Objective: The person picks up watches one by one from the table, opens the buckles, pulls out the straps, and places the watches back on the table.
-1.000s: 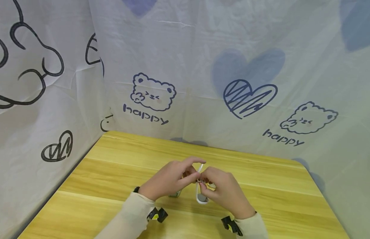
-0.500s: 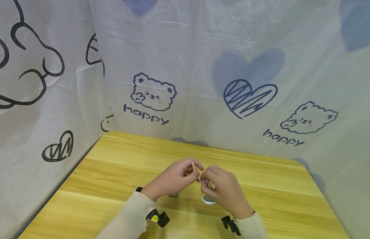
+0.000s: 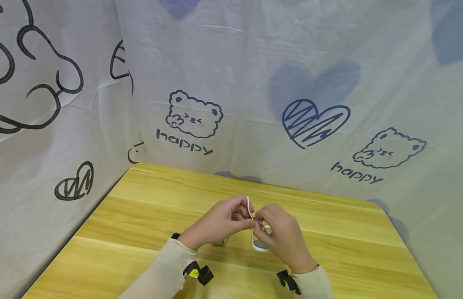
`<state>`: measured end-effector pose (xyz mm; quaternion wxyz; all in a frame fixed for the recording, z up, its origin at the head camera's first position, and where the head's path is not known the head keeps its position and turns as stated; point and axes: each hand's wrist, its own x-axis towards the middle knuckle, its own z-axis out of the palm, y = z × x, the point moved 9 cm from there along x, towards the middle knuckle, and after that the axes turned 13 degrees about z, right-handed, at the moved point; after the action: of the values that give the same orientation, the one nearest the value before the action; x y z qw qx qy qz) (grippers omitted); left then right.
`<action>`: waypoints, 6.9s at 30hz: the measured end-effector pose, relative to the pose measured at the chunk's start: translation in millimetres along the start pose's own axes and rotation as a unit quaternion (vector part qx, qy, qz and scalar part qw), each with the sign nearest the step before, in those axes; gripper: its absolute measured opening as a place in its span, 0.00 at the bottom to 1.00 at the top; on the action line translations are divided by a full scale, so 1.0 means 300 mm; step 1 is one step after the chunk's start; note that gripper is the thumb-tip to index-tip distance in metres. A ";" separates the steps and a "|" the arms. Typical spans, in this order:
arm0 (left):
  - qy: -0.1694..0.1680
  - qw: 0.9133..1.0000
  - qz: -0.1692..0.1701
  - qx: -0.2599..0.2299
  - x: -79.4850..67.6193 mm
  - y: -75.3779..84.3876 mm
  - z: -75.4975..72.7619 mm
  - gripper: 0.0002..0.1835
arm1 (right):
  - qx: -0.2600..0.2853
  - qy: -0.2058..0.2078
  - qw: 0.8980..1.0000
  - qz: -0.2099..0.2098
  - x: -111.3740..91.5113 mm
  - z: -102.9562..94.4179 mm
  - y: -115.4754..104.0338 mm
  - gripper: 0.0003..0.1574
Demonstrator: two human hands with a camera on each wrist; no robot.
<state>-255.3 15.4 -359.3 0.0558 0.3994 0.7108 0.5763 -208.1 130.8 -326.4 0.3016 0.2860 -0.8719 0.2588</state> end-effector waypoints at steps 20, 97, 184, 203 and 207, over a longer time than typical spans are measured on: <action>-0.047 0.977 0.052 0.201 0.006 0.050 0.011 0.09 | 0.204 -0.160 0.937 0.234 -0.016 0.077 0.119 0.10; -0.029 0.989 0.042 0.141 0.005 0.027 -0.002 0.06 | 0.165 -0.125 0.957 0.203 -0.007 0.043 0.111 0.18; 0.005 0.982 0.070 0.174 0.001 0.061 -0.025 0.10 | 0.229 -0.055 0.954 0.187 0.004 -0.012 0.089 0.12; 0.049 0.967 0.072 0.241 0.002 0.065 -0.059 0.07 | 0.213 -0.017 0.952 0.218 0.008 -0.034 0.118 0.10; 0.064 0.967 0.067 0.237 0.002 0.060 -0.070 0.07 | 0.207 0.008 0.953 0.221 0.007 -0.044 0.127 0.11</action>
<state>-258.0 0.0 -336.5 -0.1250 0.4102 0.8007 0.4184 -229.4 164.9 -326.5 0.1782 0.1396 -0.8384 0.4958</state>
